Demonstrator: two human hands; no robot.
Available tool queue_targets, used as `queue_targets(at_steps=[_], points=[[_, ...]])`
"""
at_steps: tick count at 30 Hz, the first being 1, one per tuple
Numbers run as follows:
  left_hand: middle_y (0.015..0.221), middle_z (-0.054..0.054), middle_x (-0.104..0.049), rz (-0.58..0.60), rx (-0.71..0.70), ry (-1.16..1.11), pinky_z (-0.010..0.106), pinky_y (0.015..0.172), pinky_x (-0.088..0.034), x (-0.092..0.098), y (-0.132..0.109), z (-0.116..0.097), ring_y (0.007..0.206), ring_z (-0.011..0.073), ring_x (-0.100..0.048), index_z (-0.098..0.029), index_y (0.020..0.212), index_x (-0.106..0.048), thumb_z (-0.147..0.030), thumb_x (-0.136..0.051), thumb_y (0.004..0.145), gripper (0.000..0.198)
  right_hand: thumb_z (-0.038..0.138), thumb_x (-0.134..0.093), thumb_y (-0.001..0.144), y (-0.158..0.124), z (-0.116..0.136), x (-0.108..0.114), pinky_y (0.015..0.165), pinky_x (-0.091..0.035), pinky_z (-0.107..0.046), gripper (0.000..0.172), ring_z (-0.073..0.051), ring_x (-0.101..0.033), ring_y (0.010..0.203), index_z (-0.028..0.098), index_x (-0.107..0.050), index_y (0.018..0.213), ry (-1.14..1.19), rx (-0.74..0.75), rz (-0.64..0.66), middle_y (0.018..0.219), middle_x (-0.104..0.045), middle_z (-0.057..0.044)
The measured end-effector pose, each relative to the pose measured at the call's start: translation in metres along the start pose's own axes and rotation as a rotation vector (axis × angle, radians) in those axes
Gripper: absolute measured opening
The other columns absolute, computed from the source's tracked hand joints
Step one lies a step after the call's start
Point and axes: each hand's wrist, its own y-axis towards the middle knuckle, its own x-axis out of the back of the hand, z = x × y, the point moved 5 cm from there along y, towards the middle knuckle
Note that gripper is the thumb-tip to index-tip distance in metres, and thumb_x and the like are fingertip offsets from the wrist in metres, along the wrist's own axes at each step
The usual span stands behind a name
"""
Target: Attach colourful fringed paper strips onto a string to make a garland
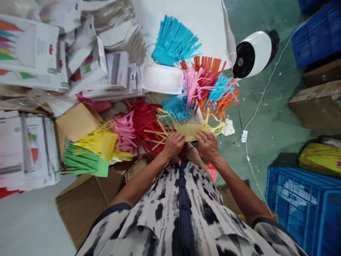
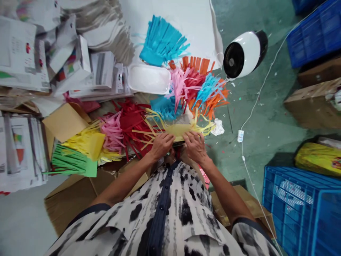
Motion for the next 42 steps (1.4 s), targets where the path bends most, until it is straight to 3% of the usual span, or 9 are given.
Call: queue_targets(at_steps=[3,5,10,13,17,23,29,34,42], points=[[0.12,0.012,-0.076,0.044,0.063,-0.097,0.04,0.093,-0.05,0.004,0.003,0.007,0.114,0.0253,-0.066,-0.019,0.12,-0.074,-0.026,-0.05,0.107,0.028,0.02,-0.058,0.099,0.013,-0.014,-0.02,0.102,-0.037,-0.042,0.028,-0.027,-0.064,0.117,0.024,-0.075,0.12,0.089,-0.01,0.062,0.127,-0.077,-0.009],[0.118,0.01,-0.078,0.068,0.154,-0.174,0.038,0.093,-0.05,0.008,0.006,0.015,0.112,0.0245,-0.067,-0.021,0.114,-0.077,-0.03,-0.052,0.107,0.027,0.024,-0.06,0.099,0.021,-0.03,-0.026,0.095,-0.039,-0.04,0.021,-0.026,-0.068,0.11,0.024,-0.078,0.111,0.18,-0.058,0.091,0.12,-0.079,-0.008],[0.103,0.007,-0.08,0.089,0.519,-0.316,0.031,0.085,-0.049,0.015,0.02,0.038,0.099,0.022,-0.073,-0.023,0.111,-0.077,-0.035,-0.055,0.107,0.026,0.035,-0.06,0.099,0.037,-0.056,-0.031,0.08,-0.045,-0.033,0.023,-0.025,-0.073,0.095,0.023,-0.08,0.103,0.335,-0.376,0.144,0.102,-0.082,-0.007],[0.103,0.009,-0.081,0.126,0.62,-0.27,0.029,0.08,-0.046,0.015,0.028,0.042,0.099,0.0239,-0.074,-0.024,0.112,-0.078,-0.038,-0.053,0.107,0.028,0.039,-0.057,0.099,0.044,-0.056,-0.034,0.072,-0.043,-0.032,0.028,-0.026,-0.072,0.086,0.023,-0.08,0.105,0.285,-0.516,0.131,0.097,-0.082,-0.008],[0.101,0.01,-0.081,0.128,0.672,-0.195,0.029,0.074,-0.042,0.013,0.031,0.043,0.094,0.0252,-0.076,-0.025,0.119,-0.075,-0.043,-0.048,0.109,0.034,0.038,-0.06,0.095,0.048,-0.047,-0.033,0.072,-0.041,-0.033,0.026,-0.026,-0.071,0.083,0.022,-0.079,0.103,0.201,-0.578,0.115,0.095,-0.082,-0.009],[0.097,0.01,-0.081,0.169,0.677,-0.162,0.029,0.072,-0.041,0.011,0.031,0.044,0.091,0.0255,-0.076,-0.024,0.116,-0.074,-0.047,-0.049,0.109,0.035,0.049,-0.058,0.099,0.051,-0.042,-0.03,0.073,-0.041,-0.032,0.034,-0.025,-0.069,0.085,0.022,-0.079,0.091,0.282,-0.601,0.044,0.091,-0.08,-0.009],[0.105,0.006,-0.082,0.159,0.68,-0.317,0.029,0.076,-0.044,0.018,0.034,0.053,0.097,0.0251,-0.076,-0.026,0.109,-0.078,-0.048,-0.074,0.094,0.027,0.045,-0.052,0.103,0.05,-0.047,-0.041,0.073,-0.039,-0.032,0.036,-0.024,-0.066,0.083,0.022,-0.077,0.089,0.25,-0.64,0.004,0.091,-0.079,-0.009],[0.098,0.008,-0.082,0.2,0.721,-0.263,0.031,0.074,-0.043,0.019,0.036,0.058,0.095,0.0263,-0.075,-0.025,0.098,-0.079,-0.045,-0.064,0.1,0.026,0.046,-0.053,0.103,0.052,-0.046,-0.043,0.073,-0.036,-0.033,0.035,-0.025,-0.065,0.081,0.021,-0.076,0.094,0.137,-0.631,0.009,0.089,-0.077,-0.01],[0.098,0.011,-0.081,0.163,0.776,-0.137,0.032,0.074,-0.04,0.019,0.036,0.048,0.095,0.0285,-0.075,-0.025,0.108,-0.075,-0.045,-0.057,0.103,0.028,0.049,-0.054,0.104,0.058,-0.046,-0.046,0.071,-0.032,-0.035,0.037,-0.027,-0.066,0.081,0.02,-0.074,0.094,0.043,-0.65,0.044,0.089,-0.077,-0.013]])
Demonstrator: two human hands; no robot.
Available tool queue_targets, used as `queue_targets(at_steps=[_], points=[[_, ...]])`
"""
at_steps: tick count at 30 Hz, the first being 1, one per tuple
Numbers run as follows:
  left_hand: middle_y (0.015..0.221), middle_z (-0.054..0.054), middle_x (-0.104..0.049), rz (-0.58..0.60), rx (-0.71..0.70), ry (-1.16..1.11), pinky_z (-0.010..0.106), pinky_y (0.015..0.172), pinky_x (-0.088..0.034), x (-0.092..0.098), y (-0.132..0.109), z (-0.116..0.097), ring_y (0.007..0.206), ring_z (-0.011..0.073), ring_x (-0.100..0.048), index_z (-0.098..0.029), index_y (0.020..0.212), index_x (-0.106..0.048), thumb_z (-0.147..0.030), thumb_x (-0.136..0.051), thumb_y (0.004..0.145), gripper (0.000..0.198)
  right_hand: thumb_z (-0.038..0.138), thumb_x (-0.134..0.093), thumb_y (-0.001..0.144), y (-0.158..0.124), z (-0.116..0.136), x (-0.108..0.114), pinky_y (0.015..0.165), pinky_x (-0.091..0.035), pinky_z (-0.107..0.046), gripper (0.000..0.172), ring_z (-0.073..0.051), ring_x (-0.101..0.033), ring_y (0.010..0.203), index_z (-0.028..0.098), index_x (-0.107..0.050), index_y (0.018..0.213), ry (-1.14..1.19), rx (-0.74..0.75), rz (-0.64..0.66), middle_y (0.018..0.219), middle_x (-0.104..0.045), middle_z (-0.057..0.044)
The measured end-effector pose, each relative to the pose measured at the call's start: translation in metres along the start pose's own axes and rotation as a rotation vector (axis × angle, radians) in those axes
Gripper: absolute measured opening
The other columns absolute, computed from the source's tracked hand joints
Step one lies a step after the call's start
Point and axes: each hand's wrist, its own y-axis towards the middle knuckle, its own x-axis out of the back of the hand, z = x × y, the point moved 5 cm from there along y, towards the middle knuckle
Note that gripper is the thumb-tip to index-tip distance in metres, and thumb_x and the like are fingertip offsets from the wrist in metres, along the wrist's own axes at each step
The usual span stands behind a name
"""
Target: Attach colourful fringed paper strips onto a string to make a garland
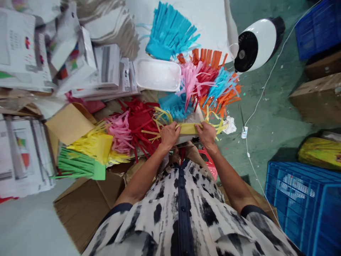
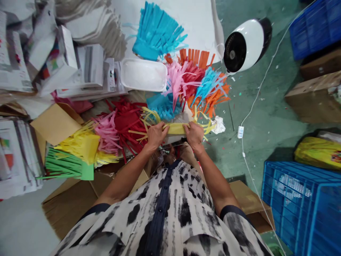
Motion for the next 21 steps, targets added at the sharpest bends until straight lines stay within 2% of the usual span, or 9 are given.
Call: queue_targets(at_steps=[8,11,13,14,17,19,21], points=[[0.099,0.014,-0.079,-0.064,0.024,-0.002,0.034,0.08,-0.045,-0.008,-0.002,-0.004,0.096,0.0295,-0.075,-0.021,0.116,-0.07,-0.044,-0.049,0.107,0.032,0.049,-0.055,0.104,0.002,0.003,0.003,0.072,-0.035,-0.036,0.036,-0.029,-0.068,0.085,0.019,-0.075,0.099,-0.013,-0.012,0.049,0.093,-0.078,-0.015],[0.119,0.018,-0.076,-0.213,-0.028,-0.044,0.042,0.097,-0.048,-0.002,-0.009,-0.005,0.113,0.0333,-0.071,-0.018,0.133,-0.066,-0.039,-0.05,0.107,0.037,0.049,-0.055,0.104,0.002,0.004,0.003,0.072,-0.035,-0.035,0.036,-0.029,-0.068,0.084,0.019,-0.075,0.098,-0.018,-0.017,0.051,0.092,-0.078,-0.015],[0.137,0.019,-0.07,-0.308,-0.167,-0.05,0.051,0.115,-0.04,0.001,-0.02,-0.011,0.131,0.0344,-0.062,-0.019,0.143,-0.062,-0.034,-0.048,0.107,0.041,0.05,-0.055,0.103,0.002,0.004,0.002,0.071,-0.035,-0.035,0.037,-0.029,-0.068,0.084,0.019,-0.075,0.098,-0.025,-0.019,0.05,0.092,-0.078,-0.015],[0.142,0.017,-0.068,-0.311,-0.28,-0.047,0.054,0.122,-0.034,-0.002,-0.027,-0.016,0.137,0.0332,-0.059,-0.021,0.145,-0.062,-0.031,-0.046,0.108,0.042,0.05,-0.055,0.103,0.003,0.004,0.001,0.071,-0.035,-0.035,0.037,-0.028,-0.068,0.083,0.019,-0.075,0.098,-0.027,-0.018,0.047,0.092,-0.079,-0.015],[0.151,0.011,-0.064,-0.167,-0.626,-0.007,0.052,0.132,-0.024,-0.022,-0.046,-0.033,0.146,0.0271,-0.054,-0.024,0.152,-0.058,-0.026,-0.044,0.108,0.046,0.049,-0.053,0.104,0.003,0.007,0.004,0.073,-0.037,-0.035,0.037,-0.028,-0.068,0.083,0.019,-0.075,0.097,-0.022,-0.005,0.036,0.091,-0.079,-0.015],[0.158,0.012,-0.058,-0.083,-0.722,0.04,0.051,0.132,-0.027,-0.037,-0.051,-0.035,0.15,0.0277,-0.051,-0.019,0.157,-0.052,-0.029,-0.044,0.108,0.05,0.045,-0.053,0.104,-0.001,0.01,0.011,0.079,-0.04,-0.038,0.036,-0.03,-0.068,0.09,0.017,-0.075,0.102,-0.025,0.031,-0.019,0.094,-0.078,-0.017],[0.163,0.013,-0.051,-0.058,-0.74,0.077,0.052,0.132,-0.029,-0.048,-0.05,-0.033,0.154,0.0303,-0.045,-0.014,0.159,-0.049,-0.034,-0.045,0.109,0.054,0.04,-0.052,0.104,-0.01,0.015,0.022,0.091,-0.042,-0.044,0.035,-0.035,-0.066,0.108,0.015,-0.073,0.117,-0.029,0.11,-0.132,0.112,-0.077,-0.022]])
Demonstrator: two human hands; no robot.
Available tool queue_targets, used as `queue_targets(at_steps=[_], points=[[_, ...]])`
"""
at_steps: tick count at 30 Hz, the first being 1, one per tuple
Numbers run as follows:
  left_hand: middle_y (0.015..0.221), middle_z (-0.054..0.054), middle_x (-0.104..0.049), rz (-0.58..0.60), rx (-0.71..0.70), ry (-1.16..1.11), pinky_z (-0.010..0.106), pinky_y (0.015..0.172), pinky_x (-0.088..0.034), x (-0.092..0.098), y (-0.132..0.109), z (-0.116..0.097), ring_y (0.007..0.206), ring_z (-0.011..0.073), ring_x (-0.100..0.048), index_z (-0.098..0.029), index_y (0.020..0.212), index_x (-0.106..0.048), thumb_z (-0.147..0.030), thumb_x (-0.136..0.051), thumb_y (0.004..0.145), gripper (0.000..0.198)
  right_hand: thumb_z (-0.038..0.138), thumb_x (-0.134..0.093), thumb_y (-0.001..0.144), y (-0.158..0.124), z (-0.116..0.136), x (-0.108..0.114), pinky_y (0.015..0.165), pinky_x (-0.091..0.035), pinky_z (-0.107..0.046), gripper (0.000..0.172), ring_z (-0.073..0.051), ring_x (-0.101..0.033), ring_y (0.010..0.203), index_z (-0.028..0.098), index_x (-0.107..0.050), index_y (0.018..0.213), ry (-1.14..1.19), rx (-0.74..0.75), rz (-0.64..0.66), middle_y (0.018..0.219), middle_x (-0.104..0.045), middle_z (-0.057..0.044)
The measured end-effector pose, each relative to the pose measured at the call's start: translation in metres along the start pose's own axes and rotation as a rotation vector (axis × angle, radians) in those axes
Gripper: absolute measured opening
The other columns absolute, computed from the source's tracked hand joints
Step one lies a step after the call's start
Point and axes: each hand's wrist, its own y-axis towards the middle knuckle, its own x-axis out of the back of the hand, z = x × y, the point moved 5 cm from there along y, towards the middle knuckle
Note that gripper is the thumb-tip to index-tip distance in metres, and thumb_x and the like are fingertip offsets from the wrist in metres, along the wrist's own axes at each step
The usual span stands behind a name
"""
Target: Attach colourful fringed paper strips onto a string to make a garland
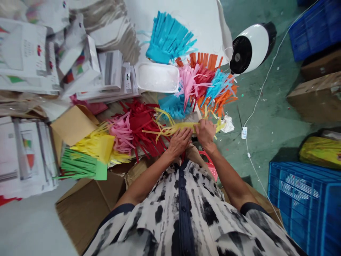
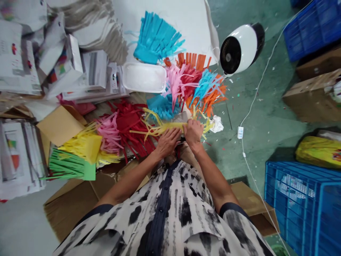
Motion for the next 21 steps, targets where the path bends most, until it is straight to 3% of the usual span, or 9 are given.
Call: queue_targets(at_steps=[3,6,9,12,15,18,21], points=[[0.166,0.014,-0.048,0.017,-0.024,0.02,0.05,0.133,-0.028,-0.008,-0.001,0.006,0.158,0.0304,-0.04,-0.013,0.16,-0.048,-0.037,-0.047,0.108,0.057,0.026,-0.046,0.106,-0.025,0.007,0.008,0.111,-0.035,-0.053,0.041,-0.036,-0.056,0.136,0.017,-0.064,0.141,0.039,0.201,-0.101,0.145,-0.066,-0.021],[0.167,0.014,-0.045,0.022,-0.037,0.036,0.05,0.134,-0.026,-0.009,-0.003,0.009,0.159,0.0296,-0.037,-0.013,0.161,-0.046,-0.036,-0.047,0.108,0.058,0.018,-0.041,0.107,-0.057,0.006,-0.005,0.123,-0.027,-0.052,0.049,-0.029,-0.05,0.148,0.019,-0.055,0.153,0.082,0.407,-0.016,0.156,-0.059,-0.015],[0.17,0.013,-0.04,0.041,-0.076,0.041,0.048,0.134,-0.027,-0.006,-0.007,0.012,0.161,0.0277,-0.033,-0.011,0.163,-0.041,-0.038,-0.045,0.109,0.061,0.026,-0.042,0.109,-0.075,-0.007,-0.021,0.129,-0.019,-0.057,0.055,-0.029,-0.044,0.154,0.016,-0.04,0.164,0.052,0.473,0.033,0.164,-0.049,-0.015],[0.171,0.011,-0.04,0.062,-0.121,0.028,0.045,0.132,-0.032,0.006,-0.015,0.025,0.162,0.0262,-0.032,-0.013,0.163,-0.042,-0.04,-0.047,0.108,0.062,0.032,-0.042,0.111,-0.075,-0.022,-0.026,0.132,-0.013,-0.06,0.06,-0.03,-0.041,0.157,0.014,-0.032,0.167,0.02,0.488,0.032,0.167,-0.043,-0.016],[0.164,0.011,-0.051,0.024,-0.056,0.023,0.047,0.127,-0.039,0.031,-0.026,0.051,0.156,0.0283,-0.043,-0.017,0.156,-0.053,-0.039,-0.049,0.107,0.054,0.029,-0.042,0.111,-0.068,-0.03,-0.025,0.132,-0.012,-0.061,0.057,-0.029,-0.045,0.155,0.016,-0.036,0.166,0.023,0.504,0.015,0.165,-0.046,-0.015],[0.139,0.014,-0.072,-0.11,0.147,0.07,0.055,0.117,-0.044,0.061,-0.035,0.075,0.14,0.0326,-0.06,-0.017,0.133,-0.072,-0.035,-0.046,0.108,0.04,0.025,-0.043,0.11,-0.061,-0.03,-0.023,0.131,-0.014,-0.063,0.05,-0.029,-0.053,0.148,0.019,-0.048,0.16,0.034,0.508,-0.026,0.159,-0.056,-0.013],[0.119,0.013,-0.079,-0.205,0.212,0.129,0.054,0.105,-0.048,0.072,-0.034,0.066,0.123,0.0325,-0.067,-0.018,0.11,-0.078,-0.031,-0.046,0.109,0.035,0.021,-0.044,0.11,-0.056,-0.027,-0.023,0.13,-0.018,-0.062,0.043,-0.029,-0.061,0.14,0.019,-0.06,0.149,0.023,0.511,-0.079,0.15,-0.065,-0.011]])
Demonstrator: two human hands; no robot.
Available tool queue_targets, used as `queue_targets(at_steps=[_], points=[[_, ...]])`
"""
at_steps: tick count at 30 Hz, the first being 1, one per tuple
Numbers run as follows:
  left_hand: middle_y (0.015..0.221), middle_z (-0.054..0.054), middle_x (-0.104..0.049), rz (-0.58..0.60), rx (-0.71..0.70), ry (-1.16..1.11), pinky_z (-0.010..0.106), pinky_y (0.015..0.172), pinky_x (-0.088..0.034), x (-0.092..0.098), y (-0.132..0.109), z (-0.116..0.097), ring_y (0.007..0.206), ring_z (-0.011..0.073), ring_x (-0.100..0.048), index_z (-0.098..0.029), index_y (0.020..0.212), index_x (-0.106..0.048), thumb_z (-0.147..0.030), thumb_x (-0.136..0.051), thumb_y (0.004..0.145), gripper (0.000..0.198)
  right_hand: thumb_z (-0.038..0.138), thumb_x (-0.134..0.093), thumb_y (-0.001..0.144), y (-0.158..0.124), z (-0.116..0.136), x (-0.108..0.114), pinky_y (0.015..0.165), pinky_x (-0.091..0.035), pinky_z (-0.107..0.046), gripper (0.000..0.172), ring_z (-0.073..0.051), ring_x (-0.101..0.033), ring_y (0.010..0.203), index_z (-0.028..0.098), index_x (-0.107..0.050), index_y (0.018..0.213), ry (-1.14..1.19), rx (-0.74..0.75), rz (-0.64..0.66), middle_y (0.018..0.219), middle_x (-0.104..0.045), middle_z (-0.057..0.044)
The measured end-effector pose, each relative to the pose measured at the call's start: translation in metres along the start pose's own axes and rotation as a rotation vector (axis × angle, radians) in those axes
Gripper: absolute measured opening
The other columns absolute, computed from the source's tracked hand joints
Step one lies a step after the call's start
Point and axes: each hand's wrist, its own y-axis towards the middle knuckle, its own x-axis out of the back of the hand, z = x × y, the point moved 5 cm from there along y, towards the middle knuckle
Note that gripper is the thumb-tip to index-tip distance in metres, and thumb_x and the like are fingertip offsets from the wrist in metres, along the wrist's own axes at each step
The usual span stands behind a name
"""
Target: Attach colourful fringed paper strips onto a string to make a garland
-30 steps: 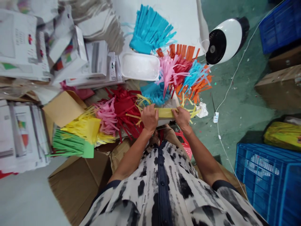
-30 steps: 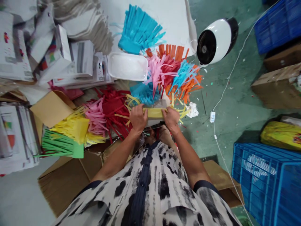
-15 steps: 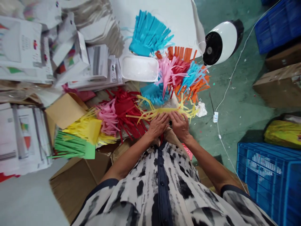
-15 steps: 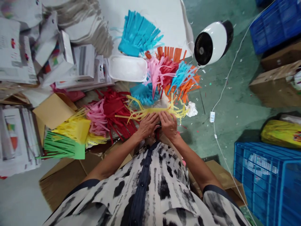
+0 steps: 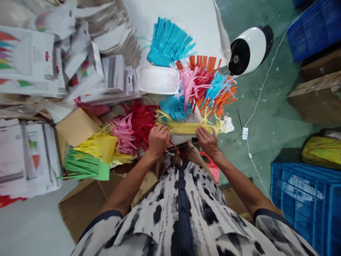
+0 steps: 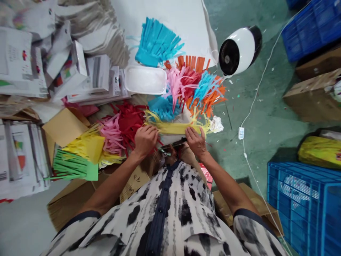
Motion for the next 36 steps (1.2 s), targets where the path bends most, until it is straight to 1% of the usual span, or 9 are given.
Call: queue_targets(at_steps=[2,5,8,13,20,23,27,31,36], points=[[0.12,0.011,-0.078,-0.005,-0.082,0.017,0.049,0.101,-0.049,-0.006,0.005,-0.024,0.119,0.0305,-0.066,-0.019,0.112,-0.077,-0.029,-0.05,0.108,0.029,0.019,-0.046,0.109,0.003,0.0,0.0,0.129,-0.02,-0.06,0.04,-0.028,-0.064,0.137,0.019,-0.065,0.144,-0.014,0.007,-0.008,0.146,-0.068,-0.011],[0.126,0.013,-0.074,0.1,-0.283,0.006,0.044,0.102,-0.048,-0.028,0.019,-0.063,0.122,0.0285,-0.062,-0.018,0.124,-0.071,-0.02,-0.053,0.105,0.026,0.019,-0.047,0.108,0.008,0.0,0.001,0.129,-0.02,-0.059,0.037,-0.027,-0.065,0.134,0.019,-0.068,0.139,-0.026,0.016,0.002,0.143,-0.07,-0.011],[0.12,0.016,-0.071,0.209,-0.318,0.036,0.043,0.096,-0.049,-0.048,0.035,-0.078,0.115,0.0302,-0.062,-0.013,0.119,-0.069,-0.018,-0.053,0.104,0.023,0.021,-0.048,0.107,0.012,-0.001,0.005,0.129,-0.018,-0.058,0.036,-0.027,-0.066,0.131,0.02,-0.07,0.137,-0.024,0.015,0.014,0.141,-0.072,-0.011],[0.111,0.018,-0.067,0.234,-0.285,0.073,0.043,0.086,-0.048,-0.053,0.046,-0.079,0.105,0.0313,-0.061,-0.011,0.113,-0.067,-0.015,-0.042,0.106,0.026,0.021,-0.05,0.105,0.018,0.001,0.011,0.129,-0.017,-0.059,0.035,-0.027,-0.066,0.123,0.02,-0.072,0.132,-0.011,-0.011,0.003,0.136,-0.075,-0.01],[0.116,0.017,-0.067,0.213,-0.221,0.017,0.043,0.087,-0.05,-0.048,0.046,-0.076,0.112,0.0321,-0.059,-0.014,0.114,-0.068,-0.018,-0.052,0.101,0.021,0.018,-0.053,0.104,0.03,0.002,0.013,0.125,-0.02,-0.059,0.028,-0.026,-0.065,0.114,0.022,-0.075,0.121,-0.02,-0.025,0.001,0.124,-0.079,-0.01],[0.115,0.016,-0.069,0.198,-0.204,0.028,0.042,0.084,-0.049,-0.051,0.041,-0.075,0.111,0.0317,-0.06,-0.015,0.112,-0.069,-0.02,-0.053,0.102,0.02,0.018,-0.054,0.105,0.031,-0.002,0.016,0.123,-0.022,-0.055,0.025,-0.024,-0.065,0.112,0.024,-0.077,0.114,-0.009,-0.02,-0.015,0.118,-0.08,-0.008],[0.109,0.014,-0.072,0.206,-0.182,0.025,0.04,0.083,-0.049,-0.058,0.025,-0.074,0.104,0.0284,-0.063,-0.015,0.108,-0.071,-0.019,-0.049,0.105,0.022,0.019,-0.054,0.105,0.02,-0.001,0.02,0.121,-0.021,-0.051,0.025,-0.023,-0.063,0.112,0.026,-0.077,0.113,0.007,0.026,-0.003,0.115,-0.08,-0.006],[0.114,0.012,-0.074,0.155,-0.167,-0.049,0.039,0.088,-0.05,-0.06,0.009,-0.07,0.105,0.0257,-0.065,-0.019,0.117,-0.072,-0.019,-0.054,0.105,0.022,0.02,-0.055,0.105,0.014,0.004,0.018,0.107,-0.027,-0.045,0.027,-0.024,-0.061,0.109,0.026,-0.075,0.121,0.01,0.05,0.082,0.115,-0.079,-0.008],[0.109,0.009,-0.077,0.098,-0.123,-0.119,0.038,0.088,-0.052,-0.051,0.005,-0.049,0.103,0.0238,-0.066,-0.021,0.109,-0.075,-0.023,-0.055,0.106,0.021,0.023,-0.058,0.103,0.03,-0.006,0.02,0.087,-0.028,-0.041,0.021,-0.025,-0.059,0.101,0.025,-0.079,0.103,0.065,-0.02,0.146,0.099,-0.08,-0.007]])
